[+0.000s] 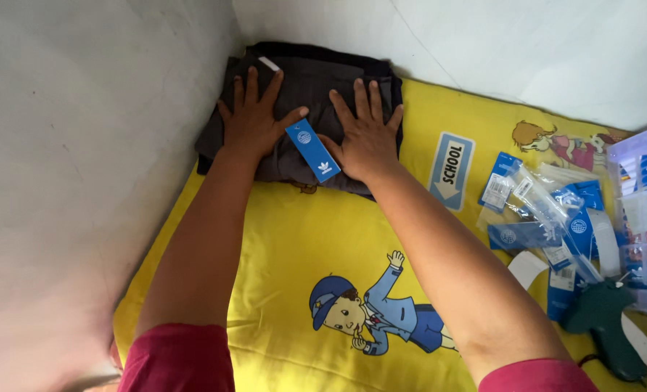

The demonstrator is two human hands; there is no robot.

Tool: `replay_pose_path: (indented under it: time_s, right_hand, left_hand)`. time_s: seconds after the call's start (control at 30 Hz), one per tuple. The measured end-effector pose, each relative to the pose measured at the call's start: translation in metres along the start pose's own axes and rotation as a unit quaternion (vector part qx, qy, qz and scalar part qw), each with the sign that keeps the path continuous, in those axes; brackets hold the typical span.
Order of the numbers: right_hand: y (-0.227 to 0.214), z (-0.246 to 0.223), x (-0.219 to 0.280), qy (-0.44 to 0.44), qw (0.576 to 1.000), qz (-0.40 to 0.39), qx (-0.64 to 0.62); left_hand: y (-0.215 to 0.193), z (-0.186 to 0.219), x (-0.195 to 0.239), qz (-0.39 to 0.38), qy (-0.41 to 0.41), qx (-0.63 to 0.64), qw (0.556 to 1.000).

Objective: The person folds dark-colored shorts on a yellow surface, then uses a handheld stapler to attach a blue tag to the waistband. This process is repeated for multiple pairs of shorts, with each tagged item placed aside.

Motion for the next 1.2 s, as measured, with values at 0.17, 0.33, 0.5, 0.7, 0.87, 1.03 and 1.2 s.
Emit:
replay_pose_path:
  time_s: [0.17, 0.33, 0.5, 0.7, 0.87, 1.03, 1.2]
  right_hand:
    - [0.001, 0.002, 0.0, -0.007, 1.0, 0.008, -0.016]
    - [0.006, 0.022, 0.02, -0.042, 0.997, 0.048, -0.041]
    - [0.009, 0.04, 0.077, -0.103, 0.99, 0.087, -0.036]
    - [0.011, 0.062, 0.166, -0.075, 0.997, -0.002, 0.031]
    - [0.002, 0.078, 0.22, -0.03, 0.996, -0.067, 0.045]
    - [0.001, 0.083, 0.246, -0.039, 0.998, -0.022, 0.038]
    - [0.002, 0.085, 0.249, -0.032, 0.999, 0.004, 0.02]
  left_hand:
    - [0.0, -0.002, 0.0, 0.005, -0.008, -0.011, 1.0]
    - [0.01, -0.006, -0.013, 0.082, 0.022, -0.034, 0.996]
    - [0.014, -0.009, -0.015, 0.075, 0.012, -0.033, 0.997]
    - [-0.003, -0.01, 0.0, 0.239, 0.161, 0.026, 0.957]
    - [-0.007, 0.037, 0.092, 0.353, 0.262, -0.013, 0.898]
    - [0.017, 0.08, 0.166, 0.278, 0.204, -0.081, 0.935]
    - [0.049, 0.088, 0.198, 0.158, 0.139, -0.104, 0.972]
Point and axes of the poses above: each hand's wrist, its own x-axis away from the middle knuckle, its own y-axis out of the palm, z = x × y, the point moved 8 cm from there along -x, towards the middle knuckle, and after that the axes turned 5 degrees about z, right-handed, at the moved point
